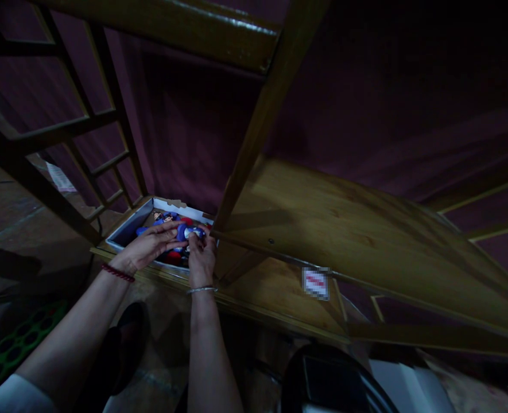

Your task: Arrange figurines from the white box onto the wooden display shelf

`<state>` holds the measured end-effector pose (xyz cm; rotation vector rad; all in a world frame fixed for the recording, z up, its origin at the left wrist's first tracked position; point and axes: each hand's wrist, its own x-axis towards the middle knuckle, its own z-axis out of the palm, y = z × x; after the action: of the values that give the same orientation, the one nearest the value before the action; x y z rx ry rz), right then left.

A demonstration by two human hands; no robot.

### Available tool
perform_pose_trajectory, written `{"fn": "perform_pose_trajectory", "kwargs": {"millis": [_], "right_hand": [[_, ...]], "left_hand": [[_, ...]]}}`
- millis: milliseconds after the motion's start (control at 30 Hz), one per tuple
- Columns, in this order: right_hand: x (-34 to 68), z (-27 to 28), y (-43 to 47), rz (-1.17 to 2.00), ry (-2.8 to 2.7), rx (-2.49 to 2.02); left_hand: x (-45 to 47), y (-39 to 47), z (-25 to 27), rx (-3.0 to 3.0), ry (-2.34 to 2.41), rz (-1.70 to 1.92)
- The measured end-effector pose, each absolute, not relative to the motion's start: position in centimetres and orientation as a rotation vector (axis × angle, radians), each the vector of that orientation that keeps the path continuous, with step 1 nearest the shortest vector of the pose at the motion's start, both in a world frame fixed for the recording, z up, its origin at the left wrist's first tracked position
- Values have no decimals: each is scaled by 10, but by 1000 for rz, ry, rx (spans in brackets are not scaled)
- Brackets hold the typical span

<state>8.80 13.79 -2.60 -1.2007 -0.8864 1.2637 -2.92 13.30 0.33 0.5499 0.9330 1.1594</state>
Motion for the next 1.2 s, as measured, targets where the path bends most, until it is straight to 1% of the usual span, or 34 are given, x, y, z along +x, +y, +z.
{"fn": "perform_pose_trajectory", "kwargs": {"millis": [567, 1200], "right_hand": [[90, -24, 136, 1330, -828, -1214], [90, -28, 137, 1307, -849, -1239]], "left_hand": [[-30, 134, 2, 551, 941, 1186], [-27, 132, 7, 615, 974, 1153]]}}
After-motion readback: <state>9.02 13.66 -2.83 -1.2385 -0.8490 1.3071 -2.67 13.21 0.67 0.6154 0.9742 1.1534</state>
